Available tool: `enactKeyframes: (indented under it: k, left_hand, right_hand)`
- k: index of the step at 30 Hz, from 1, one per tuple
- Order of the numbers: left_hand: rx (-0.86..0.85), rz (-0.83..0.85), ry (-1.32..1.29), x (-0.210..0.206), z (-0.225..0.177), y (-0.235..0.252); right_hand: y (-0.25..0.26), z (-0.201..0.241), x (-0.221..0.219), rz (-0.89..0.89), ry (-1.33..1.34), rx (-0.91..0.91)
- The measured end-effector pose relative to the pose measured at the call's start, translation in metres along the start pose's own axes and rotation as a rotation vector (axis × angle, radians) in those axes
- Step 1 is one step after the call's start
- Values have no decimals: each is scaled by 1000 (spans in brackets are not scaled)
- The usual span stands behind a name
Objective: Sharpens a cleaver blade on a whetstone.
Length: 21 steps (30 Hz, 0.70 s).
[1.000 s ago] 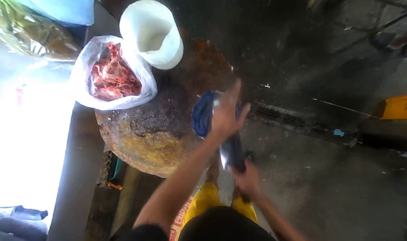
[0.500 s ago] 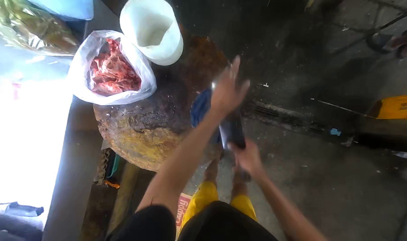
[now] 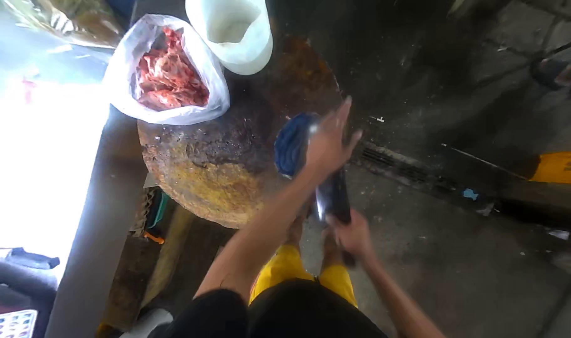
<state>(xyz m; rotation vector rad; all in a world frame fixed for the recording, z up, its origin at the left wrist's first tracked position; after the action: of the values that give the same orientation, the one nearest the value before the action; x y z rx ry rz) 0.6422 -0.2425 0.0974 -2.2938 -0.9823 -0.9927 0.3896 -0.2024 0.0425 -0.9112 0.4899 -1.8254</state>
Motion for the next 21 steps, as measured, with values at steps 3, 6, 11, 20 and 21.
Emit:
enactKeyframes:
  k: [3, 6, 11, 20, 21]
  left_hand:
    - [89, 5, -79, -18, 12, -117]
    - [34, -20, -109, -16, 2, -85]
    - [-78, -78, -82, -9, -10, -2]
    - [6, -29, -83, -17, -13, -31]
    - [-34, -51, -75, -14, -17, -13]
  right_hand:
    - [-79, -50, -14, 70, -24, -6]
    - [-53, -29, 10, 48, -28, 3]
    - [3, 10, 29, -1, 5, 58]
    - [-18, 15, 64, 108, -71, 37]
    - [-6, 23, 66, 102, -54, 42]
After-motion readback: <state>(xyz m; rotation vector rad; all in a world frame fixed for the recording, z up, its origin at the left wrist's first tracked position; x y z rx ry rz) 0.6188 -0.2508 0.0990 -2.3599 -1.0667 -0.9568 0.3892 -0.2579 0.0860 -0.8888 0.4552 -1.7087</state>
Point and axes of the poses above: each hand's wrist, its own y-axis towards the middle knuckle, its own x-axis out of the back of the hand, z = x × y, the point moved 10 cm from there along y, towards the middle knuckle, and after that the axes turned 9 degrees about x, right-handed, at the moved point
